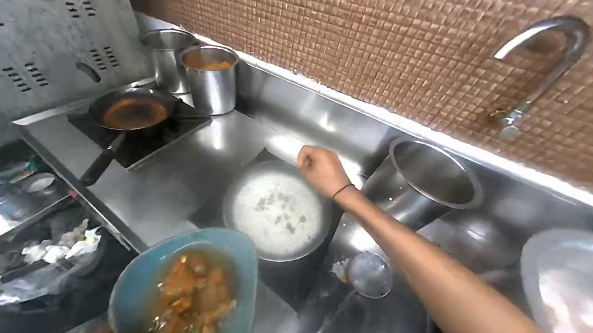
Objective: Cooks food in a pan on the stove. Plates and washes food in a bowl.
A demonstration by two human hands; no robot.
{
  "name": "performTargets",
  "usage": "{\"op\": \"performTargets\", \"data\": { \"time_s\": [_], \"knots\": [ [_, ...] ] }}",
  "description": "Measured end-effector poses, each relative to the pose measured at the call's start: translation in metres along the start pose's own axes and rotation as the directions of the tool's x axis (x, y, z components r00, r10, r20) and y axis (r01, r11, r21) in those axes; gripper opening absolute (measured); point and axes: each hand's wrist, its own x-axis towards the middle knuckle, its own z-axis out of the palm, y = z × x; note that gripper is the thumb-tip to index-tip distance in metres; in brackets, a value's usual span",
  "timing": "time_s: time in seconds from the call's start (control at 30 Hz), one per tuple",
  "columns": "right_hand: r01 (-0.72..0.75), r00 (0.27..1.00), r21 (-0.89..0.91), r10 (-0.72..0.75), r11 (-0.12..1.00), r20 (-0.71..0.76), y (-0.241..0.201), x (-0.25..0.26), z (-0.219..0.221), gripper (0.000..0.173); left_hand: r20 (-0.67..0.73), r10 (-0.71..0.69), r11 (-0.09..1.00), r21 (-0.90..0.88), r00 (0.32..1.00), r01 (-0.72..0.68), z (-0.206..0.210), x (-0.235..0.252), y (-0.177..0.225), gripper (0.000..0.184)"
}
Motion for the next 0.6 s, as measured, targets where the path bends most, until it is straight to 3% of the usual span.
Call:
{"op": "performTargets", "data": {
  "time_s": [0.03,0.13,0.2,0.27,0.4,0.5,0.6],
  "knots": [
    [0.020,1.000,-0.012,-0.020,1.000,0.006,0.009,0.000,-0.009,0.019,0.003,-0.009,1.000,-0.001,1.000,0.009,0.021,0.005,-0.002,0.017],
    [0.079,0.962,-0.029,-0.068,0.996,0.265,0.031,-0.018,-0.043,0.041,-0.010,-0.048,0.997,-0.055,0.999,0.047,0.086,0.014,-0.003,0.019],
    [0.042,0.979,0.046,-0.051,0.998,0.196,0.047,-0.036,-0.074,0.032,0.022,-0.053,0.994,-0.090,0.998,0.055,0.126,0.029,0.001,0.021],
    [-0.087,0.981,0.143,0.060,0.986,0.185,0.058,-0.061,-0.098,0.027,0.053,-0.068,0.991,-0.114,0.996,0.073,0.162,0.043,0.003,0.026],
    [-0.401,0.906,0.374,0.300,0.837,0.299,0.091,-0.100,-0.122,0.041,0.177,-0.080,0.993,-0.068,0.981,0.093,0.239,0.073,0.018,0.039],
    [-0.449,0.893,0.572,0.376,0.687,0.249,0.121,-0.108,-0.136,0.037,0.276,-0.084,0.995,0.082,0.957,0.063,0.301,0.098,0.040,0.040],
    [-0.452,0.859,0.668,0.491,0.591,0.146,0.157,-0.102,-0.150,0.036,0.308,-0.127,0.978,0.199,0.943,0.067,0.360,0.128,0.055,0.028]
  ]
}}
